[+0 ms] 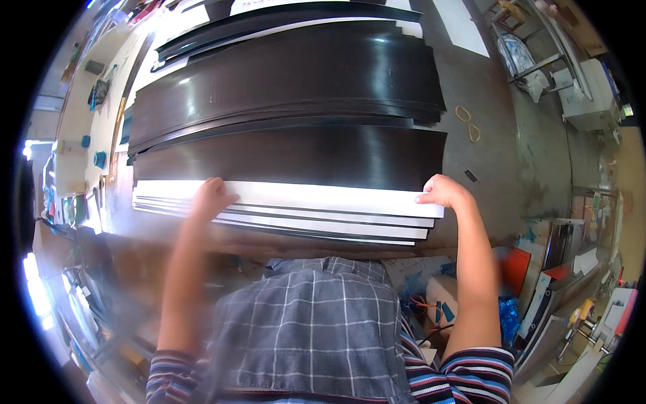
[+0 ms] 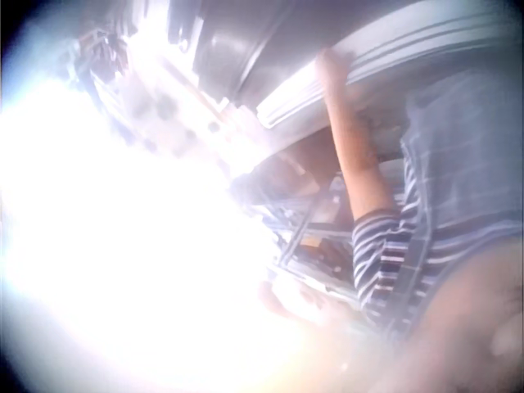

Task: The person repeatedly picks up white rectangular panels and places them on a stack of dark curved panels on a workbench. The person also peels off blue protective film from the dark panels and discards it. The task continues with repeated stacking and film removal throughout the clip.

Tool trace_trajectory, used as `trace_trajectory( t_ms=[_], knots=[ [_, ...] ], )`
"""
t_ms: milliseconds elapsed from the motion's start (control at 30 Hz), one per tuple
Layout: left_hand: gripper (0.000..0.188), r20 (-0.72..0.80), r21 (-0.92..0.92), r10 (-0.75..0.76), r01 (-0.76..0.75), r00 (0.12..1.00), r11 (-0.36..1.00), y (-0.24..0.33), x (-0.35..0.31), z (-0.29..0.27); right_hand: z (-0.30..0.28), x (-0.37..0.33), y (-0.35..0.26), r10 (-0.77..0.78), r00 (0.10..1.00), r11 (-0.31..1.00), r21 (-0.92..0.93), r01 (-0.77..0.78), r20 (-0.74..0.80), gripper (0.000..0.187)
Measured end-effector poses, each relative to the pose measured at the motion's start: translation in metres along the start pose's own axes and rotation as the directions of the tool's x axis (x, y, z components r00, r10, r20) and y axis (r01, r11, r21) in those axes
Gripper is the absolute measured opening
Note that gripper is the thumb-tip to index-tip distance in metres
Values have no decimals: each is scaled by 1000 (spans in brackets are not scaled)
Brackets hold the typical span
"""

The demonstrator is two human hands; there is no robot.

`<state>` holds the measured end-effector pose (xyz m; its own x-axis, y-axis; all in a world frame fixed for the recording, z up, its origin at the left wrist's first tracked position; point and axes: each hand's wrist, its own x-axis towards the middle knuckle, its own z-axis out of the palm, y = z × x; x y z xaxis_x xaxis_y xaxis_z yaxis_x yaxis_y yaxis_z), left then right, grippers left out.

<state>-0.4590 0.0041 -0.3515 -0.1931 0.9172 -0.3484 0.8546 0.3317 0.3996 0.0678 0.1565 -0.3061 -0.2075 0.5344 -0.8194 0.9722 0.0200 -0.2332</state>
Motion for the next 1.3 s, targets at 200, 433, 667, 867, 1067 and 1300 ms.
trace_trajectory(
  t_ms=[200, 433, 667, 867, 1067, 1300],
  knots=[
    [29, 55, 44, -112, 109, 992, 993, 2, 4, -11, 13, 5, -7, -36, 995, 998, 54, 41, -92, 35],
    [14, 27, -57, -20, 21, 999, 998, 62, 0, 26, 22, 3, -21, -45, 989, 998, 36, 50, -141, 36],
    [26, -3, -84, 360, -359, 933, 930, 185, -9, 85, 22, 5, -16, -80, 988, 997, 0, 80, -132, 36],
    [40, 98, 57, 323, -330, 941, 942, 227, -15, 95, 21, -3, -29, -68, 986, 998, -18, 66, -151, 36],
    [45, 109, 80, 296, -305, 949, 949, 231, -17, 92, 44, -12, -35, -13, 915, 998, -63, -14, -402, 36],
    [46, -83, 51, 382, -379, 920, 924, 221, -17, 113, 153, -43, -106, -471, 567, 859, -206, 469, -675, 60]
  ],
)
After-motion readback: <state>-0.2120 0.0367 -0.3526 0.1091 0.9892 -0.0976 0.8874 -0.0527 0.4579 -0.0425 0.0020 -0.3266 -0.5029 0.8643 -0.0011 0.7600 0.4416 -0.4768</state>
